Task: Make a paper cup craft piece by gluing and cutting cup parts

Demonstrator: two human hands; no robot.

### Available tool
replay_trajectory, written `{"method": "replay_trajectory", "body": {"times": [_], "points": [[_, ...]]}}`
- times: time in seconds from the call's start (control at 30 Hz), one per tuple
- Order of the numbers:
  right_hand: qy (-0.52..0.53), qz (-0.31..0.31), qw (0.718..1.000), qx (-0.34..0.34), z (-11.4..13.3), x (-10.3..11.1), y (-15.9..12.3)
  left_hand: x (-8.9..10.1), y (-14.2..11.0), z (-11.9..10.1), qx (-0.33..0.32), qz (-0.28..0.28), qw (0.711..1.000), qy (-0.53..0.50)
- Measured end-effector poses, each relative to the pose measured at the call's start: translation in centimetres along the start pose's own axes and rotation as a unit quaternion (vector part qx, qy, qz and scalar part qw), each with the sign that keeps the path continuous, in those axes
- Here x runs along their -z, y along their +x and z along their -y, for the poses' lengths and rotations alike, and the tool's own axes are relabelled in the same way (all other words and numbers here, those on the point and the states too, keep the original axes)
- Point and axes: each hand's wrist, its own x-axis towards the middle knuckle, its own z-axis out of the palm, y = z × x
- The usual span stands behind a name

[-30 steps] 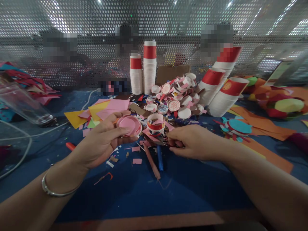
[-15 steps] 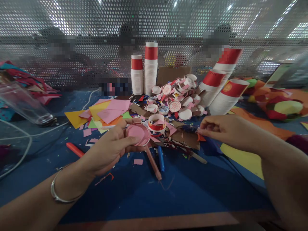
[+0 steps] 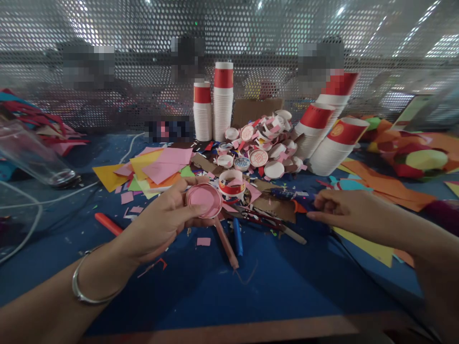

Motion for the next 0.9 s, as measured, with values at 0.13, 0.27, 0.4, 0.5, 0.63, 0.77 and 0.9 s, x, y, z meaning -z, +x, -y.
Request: {"method": "replay_trajectory", "body": {"times": [0.13,0.27,0.4,0.5,0.63,0.77,0.9], "points": [[0.058,-0.007,0.998,-0.01,-0.3,-1.0,-0.3,0.1,0.1,0.2,0.001,0.01,1.0,0.008],[0.267,-0.015,0.961,-0.075,-0.1,-1.5,-0.4,-0.1,0.0,0.1,0.005,0.007,1.0,0.005],[0.451,-0.065,0.885,-0.096,0.6,-1.2,-1.1,-0.3,-0.1,0.0,0.006,0.011,1.0,-0.008],[0.542,-0.081,0.829,-0.111,0.8,-0.7,-1.7,-0.3,-0.2,0.0,0.005,0.011,1.0,-0.016],[0.648,-0.039,0.749,-0.128,0.6,-0.5,-2.4,-0.4,-0.3,-0.1,0.009,0.007,1.0,-0.028],[0.691,-0.028,0.713,-0.115,1.1,-1.1,-2.9,-0.6,-0.4,-0.3,0.009,0.003,0.999,-0.039],[0.715,-0.007,0.691,-0.105,2.3,-1.5,-3.4,-0.6,-0.5,-0.2,0.031,0.018,0.999,-0.025]]}}
